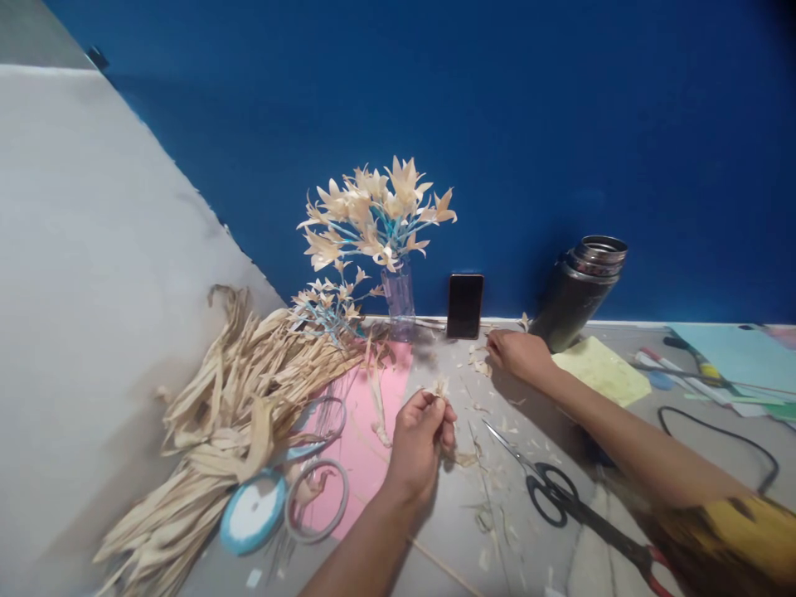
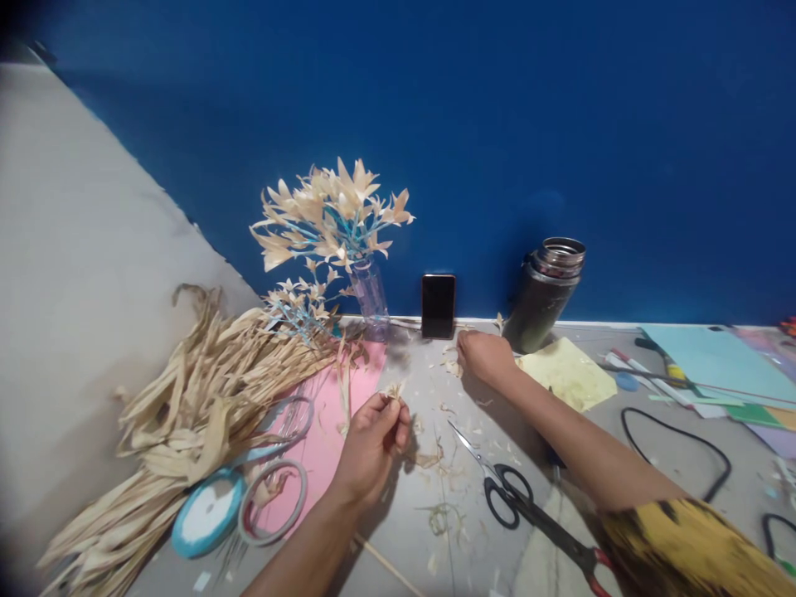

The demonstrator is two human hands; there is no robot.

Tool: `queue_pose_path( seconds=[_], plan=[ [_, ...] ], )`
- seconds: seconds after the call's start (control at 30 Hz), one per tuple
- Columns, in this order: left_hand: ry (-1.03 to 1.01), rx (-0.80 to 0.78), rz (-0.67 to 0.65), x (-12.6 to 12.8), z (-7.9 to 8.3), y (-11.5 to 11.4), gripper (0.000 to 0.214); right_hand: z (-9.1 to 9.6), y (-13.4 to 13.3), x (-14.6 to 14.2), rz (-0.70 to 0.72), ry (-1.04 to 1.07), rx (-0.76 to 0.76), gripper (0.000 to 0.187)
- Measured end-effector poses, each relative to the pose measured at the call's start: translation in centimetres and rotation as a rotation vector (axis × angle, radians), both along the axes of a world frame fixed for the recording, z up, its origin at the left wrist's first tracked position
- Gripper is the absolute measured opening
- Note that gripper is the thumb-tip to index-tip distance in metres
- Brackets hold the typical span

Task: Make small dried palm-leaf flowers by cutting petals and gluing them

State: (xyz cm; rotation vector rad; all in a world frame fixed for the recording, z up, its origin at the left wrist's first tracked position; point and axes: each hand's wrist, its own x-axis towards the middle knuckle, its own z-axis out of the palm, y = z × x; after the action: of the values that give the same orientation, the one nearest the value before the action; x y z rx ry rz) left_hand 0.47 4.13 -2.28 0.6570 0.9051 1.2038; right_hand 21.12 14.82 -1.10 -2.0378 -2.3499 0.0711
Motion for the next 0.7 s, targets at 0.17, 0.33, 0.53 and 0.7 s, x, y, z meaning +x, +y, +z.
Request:
queue_pose_path(
  seconds=[0.17, 0.33, 0.53, 0.7],
  plan=[
    [-0.259, -0.135, -0.137, 0.2, 1.4, -0.7, 0.036, 1.8, -7.5, 0.2, 0.369, 0.359, 0.417, 0.024],
    [-0.278, -0.122, -0.309, 1.4, 3.2, -2.9, 0.03, 1.5, -13.2, 0.9, 0.455, 0.489, 0.715, 0.015],
    [-0.225, -0.125, -0.337, 3.4, 3.5, -4.7, 0.034, 0.7, -15.7, 1.9, 0.464, 0.48, 0.709, 0.019],
    [-0.063, 0.0, -0.216, 4.2, 3.1, -4.9, 0.033, 1.8, -17.4, 1.8, 0.213, 0.767, 0.582, 0.011]
  ],
)
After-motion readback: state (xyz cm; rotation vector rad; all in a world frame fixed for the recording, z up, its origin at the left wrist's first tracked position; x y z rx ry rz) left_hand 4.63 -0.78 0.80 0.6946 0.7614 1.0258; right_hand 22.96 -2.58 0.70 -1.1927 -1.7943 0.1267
